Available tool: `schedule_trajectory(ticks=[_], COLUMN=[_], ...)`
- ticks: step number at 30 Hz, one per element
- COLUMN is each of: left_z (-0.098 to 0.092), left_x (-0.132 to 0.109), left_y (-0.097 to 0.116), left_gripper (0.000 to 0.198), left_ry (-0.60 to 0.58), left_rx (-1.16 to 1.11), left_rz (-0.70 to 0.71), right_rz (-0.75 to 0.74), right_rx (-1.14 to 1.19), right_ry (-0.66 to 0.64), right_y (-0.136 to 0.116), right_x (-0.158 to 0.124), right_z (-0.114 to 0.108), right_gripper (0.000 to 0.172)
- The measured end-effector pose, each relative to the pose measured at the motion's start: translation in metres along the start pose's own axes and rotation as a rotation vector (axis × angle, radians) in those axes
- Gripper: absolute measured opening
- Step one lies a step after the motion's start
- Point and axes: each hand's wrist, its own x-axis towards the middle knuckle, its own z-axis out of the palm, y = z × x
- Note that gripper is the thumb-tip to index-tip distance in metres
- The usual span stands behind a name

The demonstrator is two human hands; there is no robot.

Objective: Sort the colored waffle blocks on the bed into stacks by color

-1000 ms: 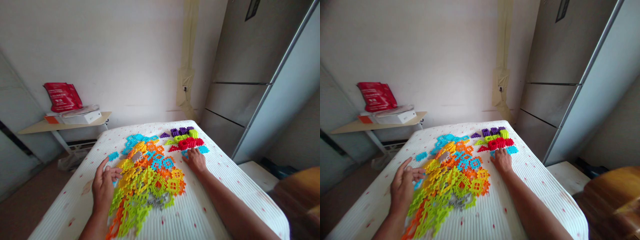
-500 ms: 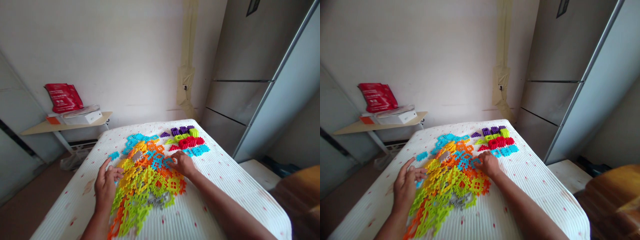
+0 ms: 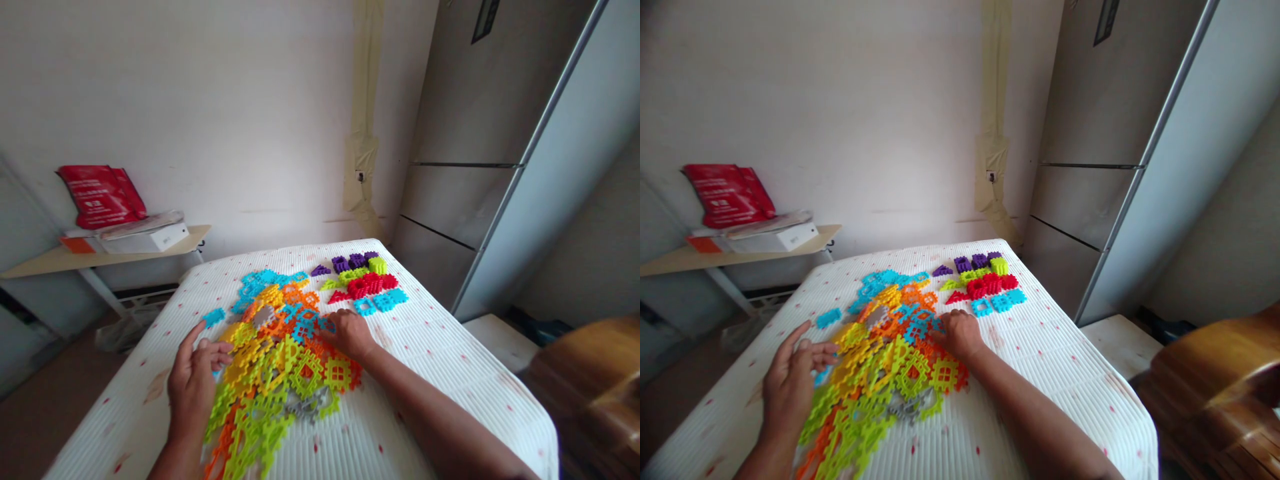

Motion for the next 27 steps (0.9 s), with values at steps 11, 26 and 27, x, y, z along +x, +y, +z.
schedule_trajectory(ticks=[11,26,27], left_z=[0.001,0.000,0.000], left_x=[-0.001,-0.001,-0.001], left_y=[0.003,0.003,0.002], left_gripper=[0.057,0.058,0.058], left_ry=[0.004,0.004,0.003], left_rx=[0.013,0.023,0.024], left_rz=[-0.006,-0.007,-0.006], right_rz=[0.220,0.291,0.296], right_rx=[0.116,-0.127,-0.143], right_ry=[0.062,-0.008,-0.026], right_y=[0.034,0.040,0.037], right_x=[0.001,-0.014,-0.015], right_z=[-0.013,-0.022,-0.021], right_gripper=[0.029,0.026,0.028])
